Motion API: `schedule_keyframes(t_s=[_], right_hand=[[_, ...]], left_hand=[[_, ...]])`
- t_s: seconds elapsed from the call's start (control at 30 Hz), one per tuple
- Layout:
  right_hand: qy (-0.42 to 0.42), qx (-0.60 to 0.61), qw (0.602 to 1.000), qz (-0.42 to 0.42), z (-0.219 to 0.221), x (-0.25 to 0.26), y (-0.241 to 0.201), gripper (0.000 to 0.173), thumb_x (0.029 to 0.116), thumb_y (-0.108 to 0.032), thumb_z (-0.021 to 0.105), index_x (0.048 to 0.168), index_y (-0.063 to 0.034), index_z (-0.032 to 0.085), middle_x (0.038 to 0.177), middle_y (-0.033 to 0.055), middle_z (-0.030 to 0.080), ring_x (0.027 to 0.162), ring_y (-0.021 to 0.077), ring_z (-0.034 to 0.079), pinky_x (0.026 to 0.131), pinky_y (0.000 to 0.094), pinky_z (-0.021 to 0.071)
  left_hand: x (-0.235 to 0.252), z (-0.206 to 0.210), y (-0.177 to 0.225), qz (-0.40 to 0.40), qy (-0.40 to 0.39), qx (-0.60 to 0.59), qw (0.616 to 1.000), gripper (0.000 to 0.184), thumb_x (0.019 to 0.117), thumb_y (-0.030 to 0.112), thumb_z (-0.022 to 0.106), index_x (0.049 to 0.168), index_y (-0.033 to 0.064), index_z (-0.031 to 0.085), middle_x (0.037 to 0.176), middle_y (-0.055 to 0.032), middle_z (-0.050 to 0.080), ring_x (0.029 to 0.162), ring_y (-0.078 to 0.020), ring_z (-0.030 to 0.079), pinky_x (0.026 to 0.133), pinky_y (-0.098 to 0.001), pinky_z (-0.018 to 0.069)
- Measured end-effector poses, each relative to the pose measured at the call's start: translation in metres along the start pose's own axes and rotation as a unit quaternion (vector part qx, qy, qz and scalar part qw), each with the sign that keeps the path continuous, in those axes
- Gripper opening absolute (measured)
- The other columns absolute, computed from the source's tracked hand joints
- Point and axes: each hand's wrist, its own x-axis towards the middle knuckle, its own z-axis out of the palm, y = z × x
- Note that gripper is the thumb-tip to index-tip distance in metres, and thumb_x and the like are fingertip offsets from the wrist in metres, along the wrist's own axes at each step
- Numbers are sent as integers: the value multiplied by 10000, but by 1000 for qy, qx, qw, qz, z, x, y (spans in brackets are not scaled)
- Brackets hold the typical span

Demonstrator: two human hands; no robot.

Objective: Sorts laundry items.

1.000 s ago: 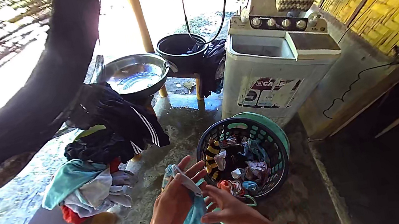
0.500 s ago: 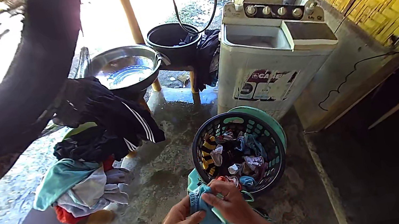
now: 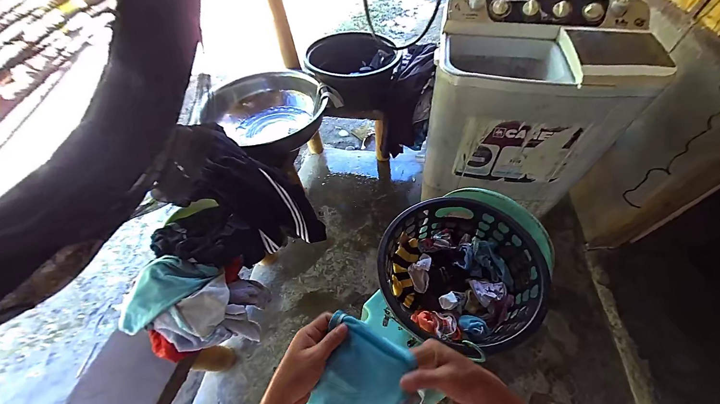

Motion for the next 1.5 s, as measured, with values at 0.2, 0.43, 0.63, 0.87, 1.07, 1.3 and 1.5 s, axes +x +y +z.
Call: schedule_keyframes(t_s=[0.2,0.43,0.63,0.87,1.07,1.3,1.5], right_hand=[[126,240,963,-2,-1,12,-10,262,925,-100,687,1185,-109,653,1105,42,743,1016,168,712,936,393,578],[145,235,961,32,0,10,-12,656,921,32,583,1501,-119,315,1315,58,662,1149,209,675,976,433,563],[143,124,977,95,21,14,-8,779,968,89,460,1612,-39,41,1360,136,598,1154,166,650,1017,385,528],[364,32,926,-94,-32,8,-74,666,955,77,416,1571,-57,202,1134,83,694,987,172,716,881,392,613],[497,-143,850,-102,-116,-26,-105,581,1010,77,412,1553,-109,322,1256,89,642,1070,172,687,914,383,600],[232,-501,691,467,-144,-5,-6,594,985,-533,606,1179,20,701,1216,271,668,1191,442,614,1011,653,452],[187,-535,651,505,-122,21,23,364,988,-259,600,1260,-27,668,1310,237,642,1257,418,592,1001,638,469]], left_hand=[[-3,4,-40,-83,23,153,984,415,1106,303,361,1192,1,632,1097,-88,690,1006,-153,660,884,-373,539],[-27,32,-72,-154,-149,101,971,538,1021,474,499,1283,18,610,1185,-73,689,1077,-131,645,944,-353,513],[-33,39,-82,-27,-3,-112,993,433,864,193,758,1235,38,597,1093,-15,727,1022,-101,694,939,-299,573],[-43,13,-86,-19,33,-54,998,383,944,192,636,1285,30,576,1177,-50,717,1048,-137,690,913,-295,562],[-53,1,-94,-34,89,-61,994,344,940,150,608,1267,43,582,1159,-46,724,1040,-133,696,898,-279,569],[-61,-3,-97,-49,117,-56,990,346,938,128,592,1268,24,575,1163,-55,718,1036,-129,694,895,-275,567],[-55,-4,-83,-32,121,-22,992,317,945,100,577,1251,19,581,1157,-46,710,1029,-120,691,897,-274,568]])
